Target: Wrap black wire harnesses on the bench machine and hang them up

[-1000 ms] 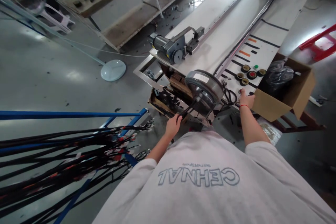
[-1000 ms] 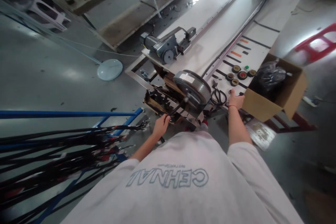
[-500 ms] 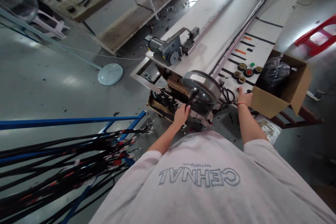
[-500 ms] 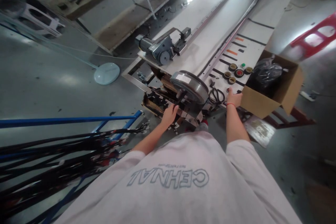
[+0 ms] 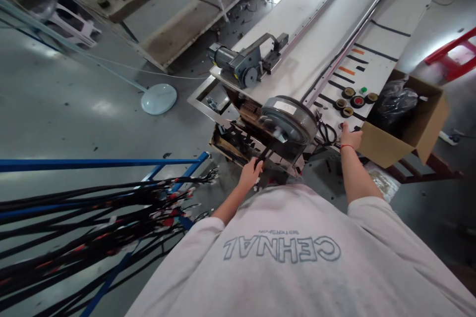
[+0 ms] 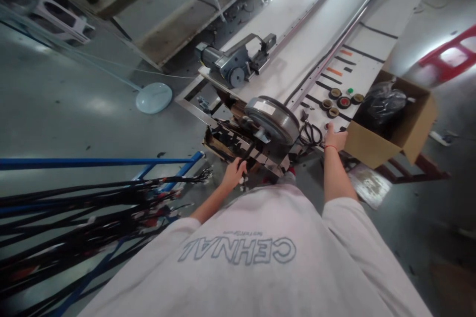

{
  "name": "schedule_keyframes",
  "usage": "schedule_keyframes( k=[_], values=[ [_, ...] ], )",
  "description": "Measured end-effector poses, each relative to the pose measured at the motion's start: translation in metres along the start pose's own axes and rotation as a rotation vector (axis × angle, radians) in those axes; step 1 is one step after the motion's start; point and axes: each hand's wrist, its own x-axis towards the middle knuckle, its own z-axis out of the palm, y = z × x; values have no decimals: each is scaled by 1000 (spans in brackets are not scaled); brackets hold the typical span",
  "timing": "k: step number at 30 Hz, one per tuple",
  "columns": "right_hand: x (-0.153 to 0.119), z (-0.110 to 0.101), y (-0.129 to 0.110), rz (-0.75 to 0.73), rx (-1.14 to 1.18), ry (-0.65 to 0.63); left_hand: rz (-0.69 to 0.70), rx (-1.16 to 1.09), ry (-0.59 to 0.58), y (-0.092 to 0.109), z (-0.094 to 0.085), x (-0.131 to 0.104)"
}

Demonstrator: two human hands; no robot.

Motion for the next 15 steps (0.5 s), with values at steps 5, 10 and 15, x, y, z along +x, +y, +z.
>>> schedule_keyframes(
  k=[5,10,15],
  values=[
    [1,2,2,-7,14,15,28,-8,-4,-1,-5,-7],
    [2,2,1,-7,20,18,79,-61,37,27,-3,9],
    [-1,0,0,-3,15,6,93,-89,54,42,-1,31]
  ],
)
